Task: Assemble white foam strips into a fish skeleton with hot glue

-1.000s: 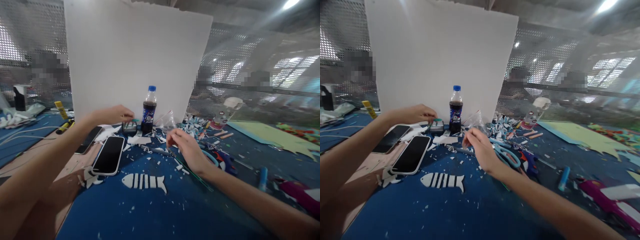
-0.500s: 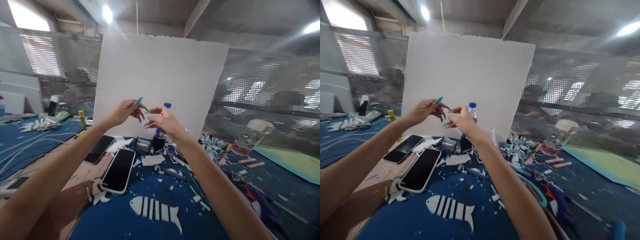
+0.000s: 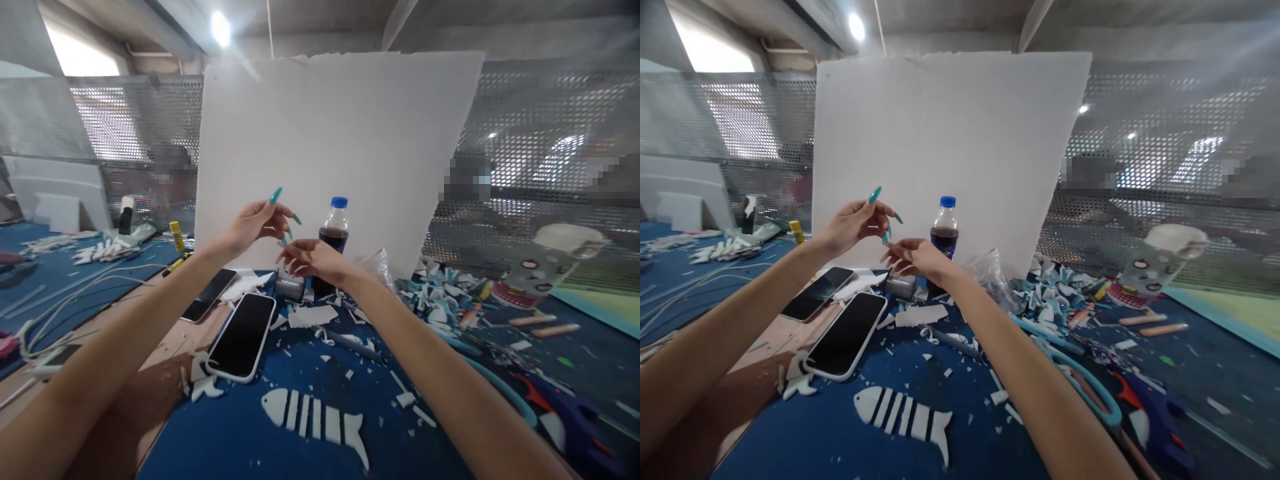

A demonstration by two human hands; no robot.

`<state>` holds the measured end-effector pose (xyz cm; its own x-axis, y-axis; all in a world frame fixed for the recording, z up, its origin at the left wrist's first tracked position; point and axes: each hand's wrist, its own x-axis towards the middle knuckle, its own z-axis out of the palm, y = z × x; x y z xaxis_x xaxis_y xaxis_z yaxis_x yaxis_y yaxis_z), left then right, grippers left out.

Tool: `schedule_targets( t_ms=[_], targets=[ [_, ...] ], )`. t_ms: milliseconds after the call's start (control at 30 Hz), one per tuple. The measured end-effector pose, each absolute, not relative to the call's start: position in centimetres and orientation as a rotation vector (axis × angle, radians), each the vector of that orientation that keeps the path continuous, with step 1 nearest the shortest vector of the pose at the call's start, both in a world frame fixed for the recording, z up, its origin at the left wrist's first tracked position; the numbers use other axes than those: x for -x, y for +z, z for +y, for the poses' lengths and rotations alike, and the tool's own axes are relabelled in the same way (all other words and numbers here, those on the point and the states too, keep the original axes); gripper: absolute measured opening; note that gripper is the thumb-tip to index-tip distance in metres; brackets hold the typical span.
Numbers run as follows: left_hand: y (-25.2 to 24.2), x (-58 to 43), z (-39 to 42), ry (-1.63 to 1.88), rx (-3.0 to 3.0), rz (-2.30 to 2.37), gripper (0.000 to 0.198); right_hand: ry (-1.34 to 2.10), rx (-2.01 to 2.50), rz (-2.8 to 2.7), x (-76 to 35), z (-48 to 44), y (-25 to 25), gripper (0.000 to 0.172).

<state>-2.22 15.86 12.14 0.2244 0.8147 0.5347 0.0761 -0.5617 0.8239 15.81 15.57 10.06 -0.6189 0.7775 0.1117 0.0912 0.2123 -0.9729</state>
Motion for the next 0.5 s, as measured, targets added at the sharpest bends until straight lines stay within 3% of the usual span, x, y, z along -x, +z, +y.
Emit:
schedule_targets(
  t_ms=[267,500],
  targets=[
    [11.0,2.2,17.7,1.671,-1.402,0.744,0.04,1.344,0.996,-2.027,-15.9,17.2,8.4,0.026],
    [11.0,2.4,17.9,1.736,-1.278,0.676,0.038,0.93,1.142,-2.275,-15.3,17.9,6.5,0.029]
  ],
)
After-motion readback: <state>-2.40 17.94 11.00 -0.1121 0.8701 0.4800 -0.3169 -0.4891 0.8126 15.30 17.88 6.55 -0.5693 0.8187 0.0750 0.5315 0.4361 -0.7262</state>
